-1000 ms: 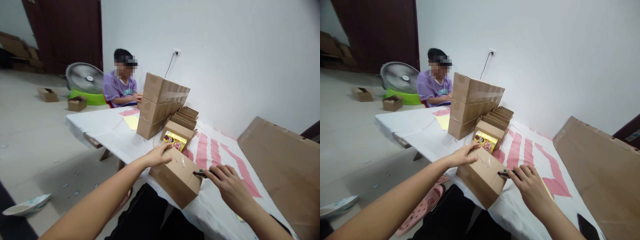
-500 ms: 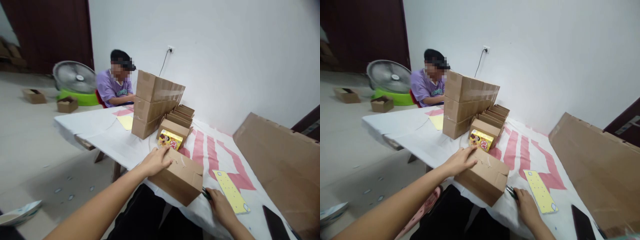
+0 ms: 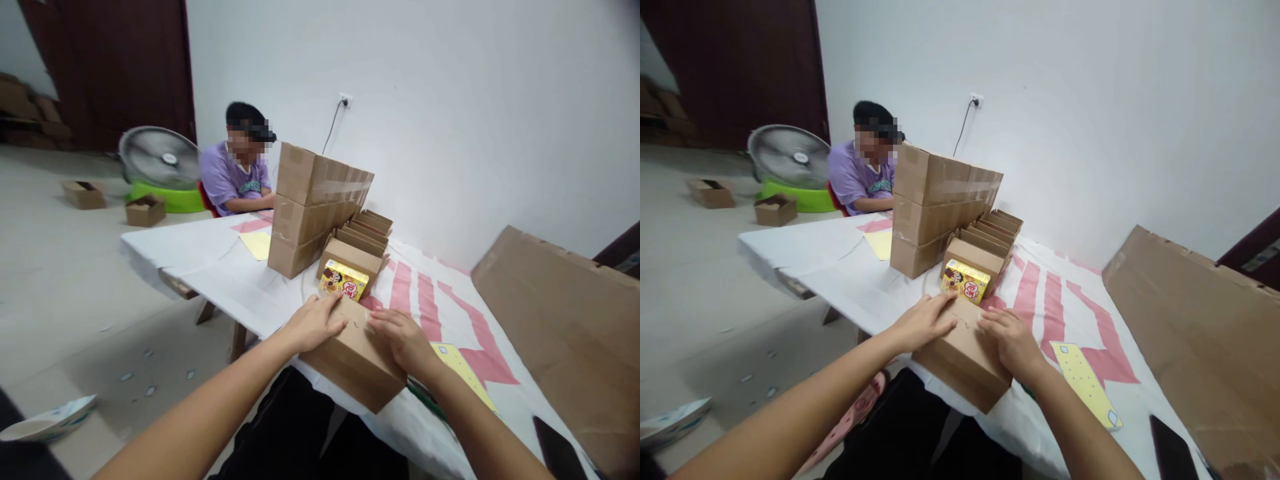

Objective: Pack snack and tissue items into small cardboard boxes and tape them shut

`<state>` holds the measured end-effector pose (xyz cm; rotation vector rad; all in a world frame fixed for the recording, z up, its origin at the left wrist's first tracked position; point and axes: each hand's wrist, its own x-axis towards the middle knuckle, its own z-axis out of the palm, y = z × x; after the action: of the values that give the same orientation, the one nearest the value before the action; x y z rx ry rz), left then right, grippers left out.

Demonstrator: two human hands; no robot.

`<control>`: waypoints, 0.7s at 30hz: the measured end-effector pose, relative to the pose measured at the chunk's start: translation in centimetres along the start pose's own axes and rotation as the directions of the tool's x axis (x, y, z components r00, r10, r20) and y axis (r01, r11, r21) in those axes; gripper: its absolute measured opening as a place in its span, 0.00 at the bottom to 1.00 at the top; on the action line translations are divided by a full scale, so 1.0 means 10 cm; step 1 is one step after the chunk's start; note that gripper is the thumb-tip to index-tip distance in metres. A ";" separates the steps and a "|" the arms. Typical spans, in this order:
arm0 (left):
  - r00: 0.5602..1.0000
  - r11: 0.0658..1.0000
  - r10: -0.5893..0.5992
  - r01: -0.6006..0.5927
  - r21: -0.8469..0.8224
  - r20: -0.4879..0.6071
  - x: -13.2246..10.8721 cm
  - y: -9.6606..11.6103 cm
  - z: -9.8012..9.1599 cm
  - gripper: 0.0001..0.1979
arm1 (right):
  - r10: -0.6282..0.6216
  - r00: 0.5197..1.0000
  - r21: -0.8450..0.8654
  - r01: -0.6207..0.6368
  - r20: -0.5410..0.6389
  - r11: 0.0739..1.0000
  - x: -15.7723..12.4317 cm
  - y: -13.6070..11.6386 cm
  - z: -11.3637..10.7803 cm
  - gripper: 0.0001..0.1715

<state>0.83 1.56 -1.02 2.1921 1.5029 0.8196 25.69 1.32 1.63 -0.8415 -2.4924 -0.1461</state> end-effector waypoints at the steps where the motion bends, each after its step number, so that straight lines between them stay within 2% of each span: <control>1: 1.000 1.000 0.000 0.000 -0.004 -0.002 0.00 0.00 0.00 0.32 | -0.052 0.998 -0.008 0.053 0.044 0.999 0.07 -0.04 0.03 0.21; 3: 1.000 1.000 -0.002 0.002 -0.007 -0.007 0.00 -0.01 0.01 0.32 | -0.104 0.989 -0.030 0.108 0.106 0.994 0.16 -0.06 0.08 0.18; 5: 1.000 1.000 0.001 -0.001 -0.012 -0.012 0.00 -0.02 0.02 0.31 | -0.094 0.986 -0.095 0.108 0.138 0.990 0.20 -0.05 0.10 0.12; 7: 1.000 1.000 0.006 -0.006 -0.012 -0.015 0.00 -0.03 0.02 0.30 | -0.037 0.988 -0.198 0.066 0.147 0.978 0.18 -0.01 0.10 0.08; 10: 1.000 1.000 0.006 -0.006 0.005 -0.012 0.00 -0.03 0.02 0.30 | 0.075 0.989 -0.279 -0.037 0.129 0.960 0.08 0.04 0.06 0.08; 15: 1.000 1.000 0.012 -0.012 0.011 0.002 0.01 -0.03 0.02 0.31 | 0.154 0.980 -0.235 -0.121 0.128 0.964 -0.18 0.05 -0.08 0.12; 21: 1.000 1.000 -0.005 0.004 0.025 0.024 0.02 0.00 -0.02 0.32 | 0.206 0.971 -0.124 -0.192 0.117 0.974 -0.43 -0.11 -0.27 0.14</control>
<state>0.80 1.71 -0.81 2.2074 1.5144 0.7747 29.13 -2.59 1.97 -1.1772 -2.5187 -0.1681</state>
